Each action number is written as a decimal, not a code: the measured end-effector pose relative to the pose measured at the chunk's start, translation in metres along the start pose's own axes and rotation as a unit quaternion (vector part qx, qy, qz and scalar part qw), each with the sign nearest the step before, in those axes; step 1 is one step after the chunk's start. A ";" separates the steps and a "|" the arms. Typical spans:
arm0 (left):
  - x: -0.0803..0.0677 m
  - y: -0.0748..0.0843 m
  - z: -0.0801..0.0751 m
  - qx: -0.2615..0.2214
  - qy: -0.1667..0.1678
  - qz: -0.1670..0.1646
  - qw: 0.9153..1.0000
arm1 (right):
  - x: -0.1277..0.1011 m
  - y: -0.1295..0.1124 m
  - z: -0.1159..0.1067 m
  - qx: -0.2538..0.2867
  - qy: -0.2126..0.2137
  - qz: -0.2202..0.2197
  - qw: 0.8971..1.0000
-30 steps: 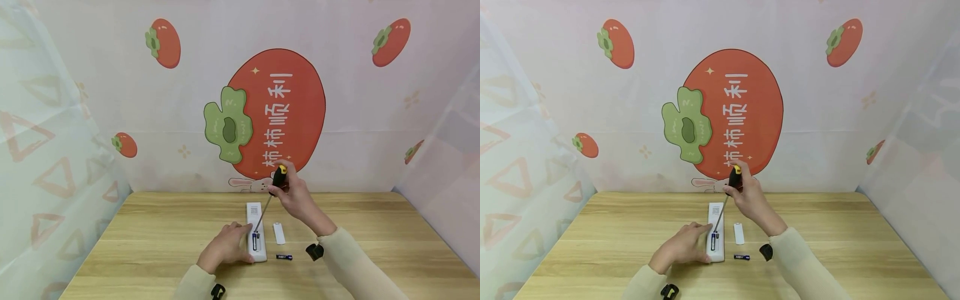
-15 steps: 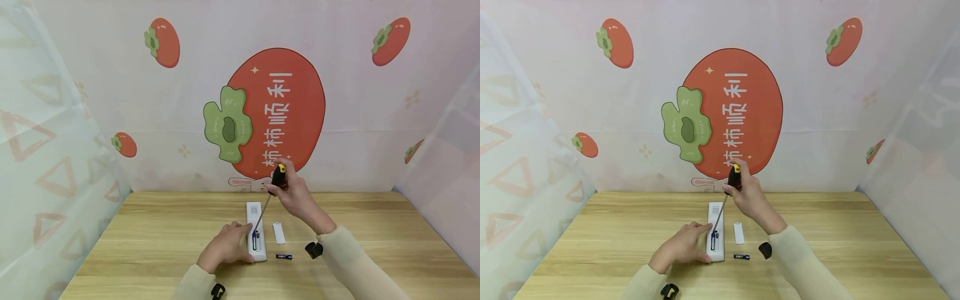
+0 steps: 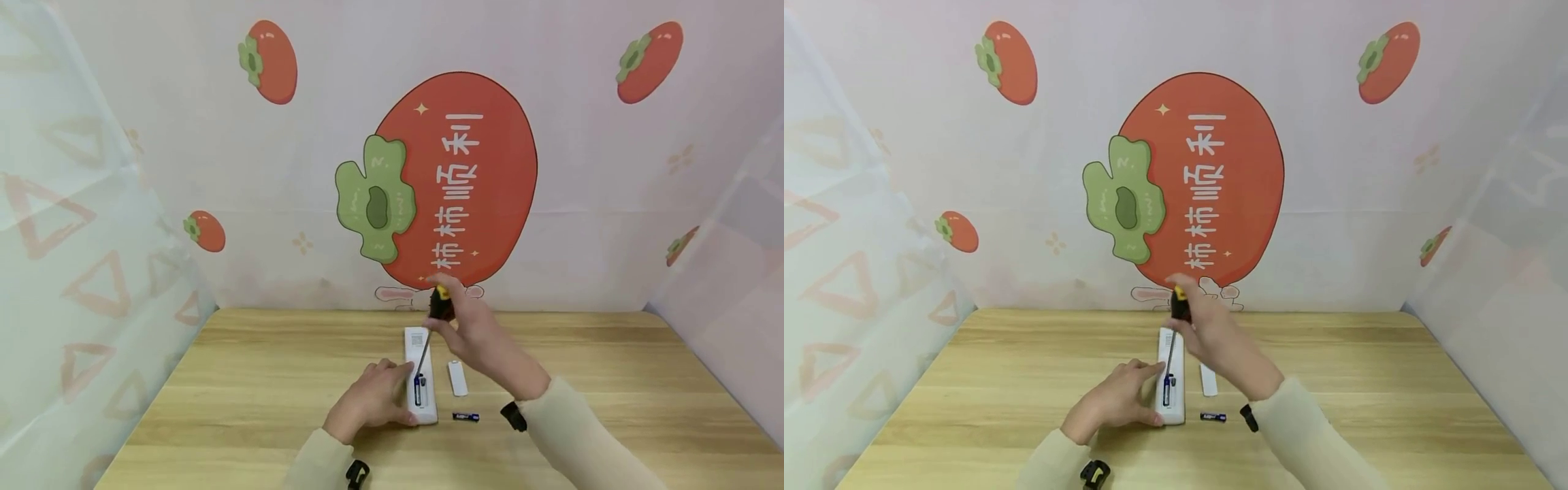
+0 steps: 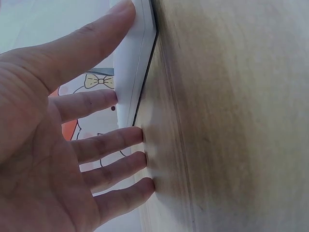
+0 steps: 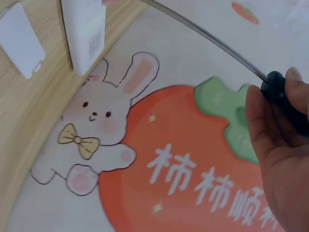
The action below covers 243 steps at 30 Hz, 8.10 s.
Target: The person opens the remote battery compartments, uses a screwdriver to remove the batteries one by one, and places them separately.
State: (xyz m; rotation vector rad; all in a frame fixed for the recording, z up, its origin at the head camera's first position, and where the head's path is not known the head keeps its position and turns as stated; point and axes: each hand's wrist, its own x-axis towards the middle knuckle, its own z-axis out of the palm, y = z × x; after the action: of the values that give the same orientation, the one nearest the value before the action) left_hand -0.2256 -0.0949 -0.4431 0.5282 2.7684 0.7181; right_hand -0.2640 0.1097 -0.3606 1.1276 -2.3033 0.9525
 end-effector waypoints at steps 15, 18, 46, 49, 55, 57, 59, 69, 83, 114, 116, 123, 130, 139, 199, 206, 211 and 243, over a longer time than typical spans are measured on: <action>-0.001 0.001 -0.001 -0.021 -0.001 0.007 1.000 | -0.018 -0.033 0.013 -0.082 -0.014 -0.153 0.985; -0.001 0.002 -0.002 -0.022 -0.001 0.009 1.000 | -0.022 -0.035 0.013 -0.087 -0.009 -0.157 0.984; -0.001 -0.001 0.000 -0.019 0.002 0.007 1.000 | -0.034 -0.039 0.012 -0.097 0.007 -0.189 0.977; -0.001 0.000 0.000 -0.024 0.003 0.002 1.000 | -0.026 -0.033 0.009 -0.059 -0.007 -0.154 0.986; -0.001 0.001 0.001 -0.024 0.001 -0.007 1.000 | -0.014 -0.027 0.006 -0.029 -0.021 -0.111 0.993; -0.001 0.001 0.001 -0.022 0.001 -0.007 1.000 | -0.012 -0.027 0.005 -0.035 -0.023 -0.095 0.995; 0.000 0.001 0.000 -0.019 0.002 -0.007 1.000 | -0.010 -0.028 0.005 -0.041 -0.026 -0.074 0.996; 0.000 -0.001 0.001 -0.027 -0.001 -0.011 1.000 | -0.012 -0.036 0.009 -0.084 -0.017 -0.074 0.994; 0.000 -0.002 0.001 -0.003 0.010 0.019 1.000 | -0.039 -0.048 0.013 -0.151 -0.008 -0.216 0.964; 0.000 -0.003 0.002 -0.018 0.005 0.017 1.000 | -0.039 -0.036 0.006 -0.071 -0.006 -0.169 0.983; 0.001 -0.002 0.002 -0.017 0.005 0.017 1.000 | -0.039 -0.032 0.004 -0.061 0.000 -0.148 0.987; 0.002 -0.001 0.002 -0.011 0.002 0.010 1.000 | -0.031 -0.021 -0.004 -0.025 -0.012 -0.092 0.995; 0.001 0.001 0.001 -0.007 0.002 0.004 1.000 | -0.015 -0.017 -0.009 -0.033 -0.029 -0.041 0.998; 0.001 0.003 0.000 -0.004 0.002 0.005 1.000 | -0.002 -0.011 -0.008 -0.011 -0.052 -0.006 0.999; 0.001 0.001 0.000 -0.018 -0.002 -0.004 1.000 | 0.011 -0.019 0.001 -0.011 -0.089 -0.010 0.996; 0.002 0.001 0.000 -0.023 -0.001 -0.006 1.000 | 0.011 -0.026 0.003 -0.034 -0.089 0.001 0.995; 0.003 0.000 0.001 -0.021 -0.004 -0.009 1.000 | 0.009 -0.029 0.004 -0.042 -0.086 0.012 0.995; 0.002 -0.003 0.002 0.000 0.007 0.008 1.000 | 0.014 -0.023 -0.001 -0.027 -0.054 0.025 0.998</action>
State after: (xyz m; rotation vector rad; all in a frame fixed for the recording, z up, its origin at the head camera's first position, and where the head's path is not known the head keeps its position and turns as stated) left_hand -0.2283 -0.0960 -0.4465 0.5488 2.7810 0.7272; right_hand -0.2536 0.0927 -0.3419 1.1294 -2.4387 0.8623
